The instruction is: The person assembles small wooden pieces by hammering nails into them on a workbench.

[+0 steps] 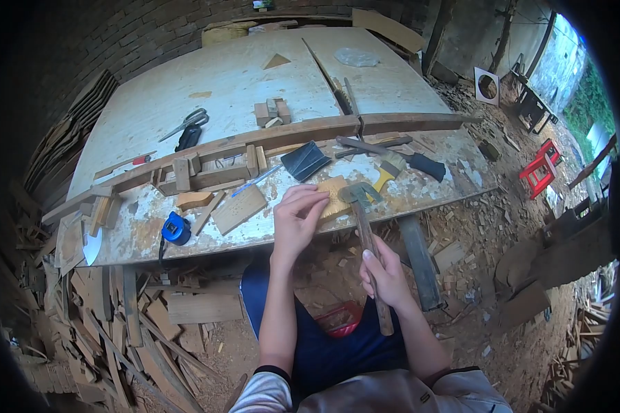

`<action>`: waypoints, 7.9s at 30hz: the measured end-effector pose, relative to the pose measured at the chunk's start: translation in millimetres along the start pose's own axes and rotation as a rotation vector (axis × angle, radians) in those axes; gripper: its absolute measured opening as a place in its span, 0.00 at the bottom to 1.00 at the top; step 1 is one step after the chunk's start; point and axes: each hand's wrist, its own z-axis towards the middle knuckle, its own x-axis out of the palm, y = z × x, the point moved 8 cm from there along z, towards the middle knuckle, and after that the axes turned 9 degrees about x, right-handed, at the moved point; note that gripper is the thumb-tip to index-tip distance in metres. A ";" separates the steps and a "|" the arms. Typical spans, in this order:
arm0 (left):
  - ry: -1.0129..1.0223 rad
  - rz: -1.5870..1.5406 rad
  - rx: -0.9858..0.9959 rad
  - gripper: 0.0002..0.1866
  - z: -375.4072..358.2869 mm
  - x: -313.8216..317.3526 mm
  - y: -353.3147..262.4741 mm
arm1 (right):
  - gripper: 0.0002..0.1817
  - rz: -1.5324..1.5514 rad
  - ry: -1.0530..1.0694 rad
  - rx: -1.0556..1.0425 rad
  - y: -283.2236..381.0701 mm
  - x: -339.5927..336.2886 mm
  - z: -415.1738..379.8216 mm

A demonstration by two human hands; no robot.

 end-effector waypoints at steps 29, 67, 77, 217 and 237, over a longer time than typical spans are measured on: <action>0.038 0.066 0.089 0.08 1.7 4.0 -9.1 | 0.28 0.024 0.009 0.006 2.9 -0.5 -1.9; 0.041 -0.043 -0.083 0.38 -7.6 2.8 12.7 | 0.29 -0.074 0.072 -0.041 60.8 41.4 -41.2; 0.136 0.071 -0.035 0.64 -3.3 5.8 1.8 | 0.29 -0.032 0.114 -0.098 72.7 37.1 -45.1; -0.143 0.003 -0.069 0.07 -5.5 -12.0 -0.2 | 0.26 -0.060 0.028 -0.031 -1.3 1.9 2.6; -0.076 0.033 0.017 0.06 -2.5 -6.3 -4.4 | 0.25 -0.015 0.024 -0.014 -3.5 0.7 1.7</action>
